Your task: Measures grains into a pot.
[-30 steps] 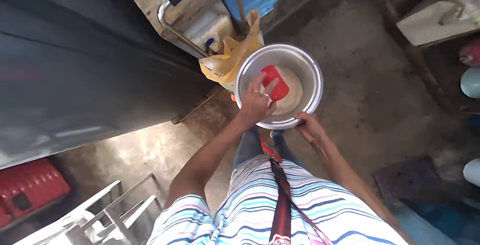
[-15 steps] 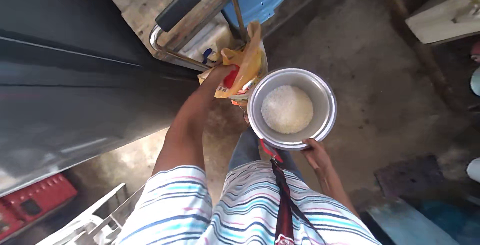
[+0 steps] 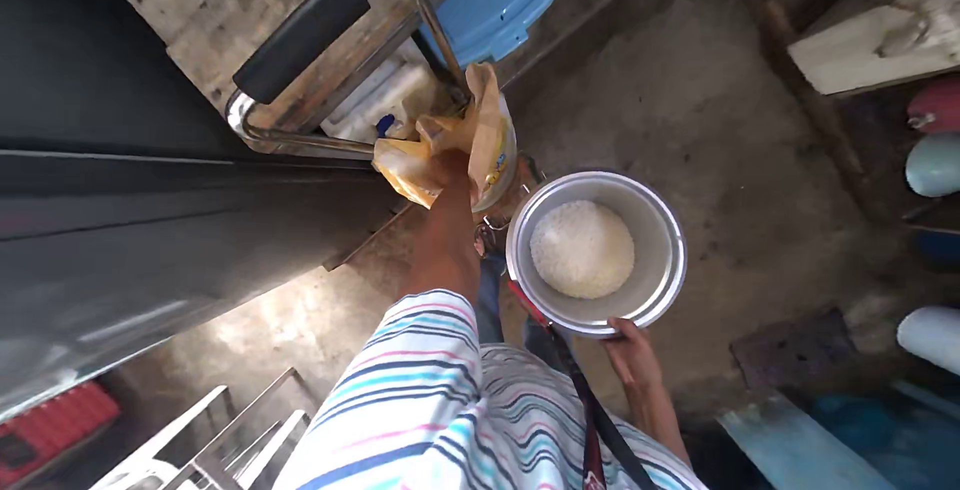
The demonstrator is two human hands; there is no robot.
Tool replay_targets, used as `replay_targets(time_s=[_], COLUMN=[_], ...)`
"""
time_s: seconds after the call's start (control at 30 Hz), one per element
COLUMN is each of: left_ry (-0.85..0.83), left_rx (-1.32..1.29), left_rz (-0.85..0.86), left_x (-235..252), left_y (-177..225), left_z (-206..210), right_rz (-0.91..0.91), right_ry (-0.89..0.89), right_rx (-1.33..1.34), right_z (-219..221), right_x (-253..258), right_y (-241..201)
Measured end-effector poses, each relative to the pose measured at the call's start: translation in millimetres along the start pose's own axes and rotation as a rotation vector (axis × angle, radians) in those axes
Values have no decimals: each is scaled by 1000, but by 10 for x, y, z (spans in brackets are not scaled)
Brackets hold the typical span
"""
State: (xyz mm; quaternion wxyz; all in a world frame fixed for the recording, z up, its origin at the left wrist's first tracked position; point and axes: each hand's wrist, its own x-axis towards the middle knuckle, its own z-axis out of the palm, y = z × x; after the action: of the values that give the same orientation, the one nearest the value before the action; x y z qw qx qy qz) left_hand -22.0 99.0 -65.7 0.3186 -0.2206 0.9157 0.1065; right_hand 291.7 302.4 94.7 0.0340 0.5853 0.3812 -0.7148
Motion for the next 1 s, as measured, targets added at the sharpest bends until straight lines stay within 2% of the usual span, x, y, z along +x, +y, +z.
replay_targets(time_s=[0.07,0.13,0.17,0.2,0.23,0.27,0.3,0.33,0.4,0.43,0.5,0.57,0.6,0.73,1.0], left_ry=[-71,-133,-135,-142,-228,-438,-494,-449,-244,-245,-309,-328,-319,-315,-276], left_rx=[-73,-286,-333,-373,-369,-308,-294,-341,-515,-637,-860,-996,-1026,-1122,-1231], left_rz=[120,252,260,256,224,161,184,282,533,520,342,162,135,185,177], left_x=[-12,-65,-104,-185,-333,-458,-517,-495,-250,-191,-240,-279,-262,-251,-418], left_y=[-78,-277,-271,-250,-193,-90,-85,-183,-472,-534,-635,-721,-768,-972,-1201], left_z=[126,186,144,55,-191,-585,-768,-750,-422,-393,-494,-556,-551,-563,-670], right_rz=[-10,-25,-37,-52,-65,-74,-84,-91,-97,-102,-117,-134,-142,-157,-179], right_ry=[7,-11,-22,-35,-49,-68,-91,-109,-140,-152,-179,-214,-232,-271,-282], right_rx=[-34,-63,-65,-65,-62,-68,-74,-81,-117,-138,-171,-204,-216,-219,-277], right_z=[-7,-10,-7,-1,7,15,13,11,28,46,97,131,143,216,293], right_x=[-4,12,19,28,33,29,28,27,14,5,-20,-19,-19,-61,-74], right_y=[-66,-106,-127,-152,-179,-207,-231,-253,-307,-335,-378,-409,-424,-485,-553])
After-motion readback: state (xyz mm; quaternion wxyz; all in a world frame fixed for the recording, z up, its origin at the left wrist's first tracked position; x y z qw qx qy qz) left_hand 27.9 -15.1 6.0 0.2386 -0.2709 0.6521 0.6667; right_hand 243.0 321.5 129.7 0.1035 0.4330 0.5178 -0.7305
